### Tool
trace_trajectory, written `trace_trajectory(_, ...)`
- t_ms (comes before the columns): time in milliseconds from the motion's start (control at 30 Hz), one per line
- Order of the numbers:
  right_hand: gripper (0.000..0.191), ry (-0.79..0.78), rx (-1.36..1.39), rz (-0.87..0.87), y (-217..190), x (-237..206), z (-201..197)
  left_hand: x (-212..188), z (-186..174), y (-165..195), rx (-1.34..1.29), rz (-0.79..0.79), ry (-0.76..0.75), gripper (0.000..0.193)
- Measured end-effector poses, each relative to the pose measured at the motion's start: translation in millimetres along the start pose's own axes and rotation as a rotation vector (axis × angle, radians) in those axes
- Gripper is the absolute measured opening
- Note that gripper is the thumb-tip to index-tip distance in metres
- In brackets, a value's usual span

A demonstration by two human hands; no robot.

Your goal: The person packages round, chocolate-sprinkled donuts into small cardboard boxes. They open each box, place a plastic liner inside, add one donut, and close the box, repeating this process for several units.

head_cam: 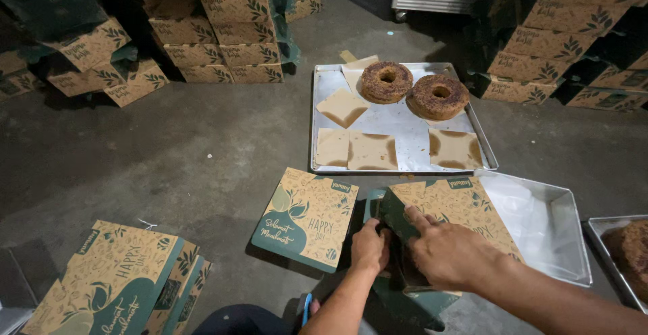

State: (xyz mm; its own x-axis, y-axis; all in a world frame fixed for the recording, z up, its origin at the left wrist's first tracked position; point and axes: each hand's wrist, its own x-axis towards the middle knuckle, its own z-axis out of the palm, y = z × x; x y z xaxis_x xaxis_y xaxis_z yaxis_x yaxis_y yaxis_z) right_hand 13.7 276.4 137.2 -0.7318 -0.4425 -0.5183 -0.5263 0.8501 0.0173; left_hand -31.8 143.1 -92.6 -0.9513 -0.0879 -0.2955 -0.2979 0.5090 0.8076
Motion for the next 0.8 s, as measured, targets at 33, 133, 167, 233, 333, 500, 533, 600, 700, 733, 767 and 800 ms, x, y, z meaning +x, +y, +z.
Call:
trace_trajectory(33, 0.031, 0.03, 0.008, -0.015, -1.5, 0.8, 0.5, 3.4, 5.2, -4.5, 0.0, -0.016, -0.012, 0.031)
trace_trajectory(133, 0.03, 0.073, 0.021, -0.015, -8.9, 5.0, 3.1, 20.9, 24.3, -9.7, -1.149, -0.445, -0.013, 0.033)
trace_trajectory(167, 0.031, 0.068, 0.005, -0.007, -10.6, 5.7, 3.5, 24.6, 27.3, -12.9, -1.23, -0.473, -0.028, 0.033)
trace_trajectory(233, 0.032, 0.062, -0.026, 0.005, -12.5, 6.7, 3.0, 28.5, 26.7, -16.0, -1.392, -0.525, -0.053, 0.033)
trace_trajectory(333, 0.035, 0.068, -0.056, -0.048, -10.9, 7.3, 0.3, 26.6, 16.7, -20.0, -0.254, -0.162, -0.07, 0.026)
trace_trajectory(500, 0.038, 0.051, -0.087, -0.061, -10.8, 8.5, 4.6, 0.6, -0.2, 3.5, -0.153, -0.079, -0.058, 0.029)
trace_trajectory(533, 0.039, 0.047, -0.107, -0.068, -12.8, 8.7, 7.5, -2.9, -3.5, 8.3, -0.111, -0.084, -0.056, 0.032)
trace_trajectory(600, 0.039, 0.06, -0.1, -0.047, -17.2, 6.1, 14.6, -8.6, -6.9, 15.5, -0.088, -0.085, -0.032, 0.034)
trace_trajectory(700, 0.04, 0.074, -0.121, -0.039, -20.2, 3.5, 19.8, -9.9, -7.9, 17.1, -0.075, -0.086, -0.006, 0.035)
trace_trajectory(733, 0.041, 0.079, -0.132, -0.04, -19.5, 2.6, 19.8, -9.0, -7.4, 15.7, -0.073, -0.086, 0.002, 0.036)
trace_trajectory(767, 0.041, 0.066, -0.109, -0.042, -17.9, 2.4, 18.6, -8.0, -6.7, 13.6, -0.075, -0.08, -0.004, 0.035)
trace_trajectory(800, 0.041, 0.052, -0.089, -0.044, -15.4, 3.0, 16.1, -6.7, -6.2, 11.5, -0.078, -0.073, -0.009, 0.035)
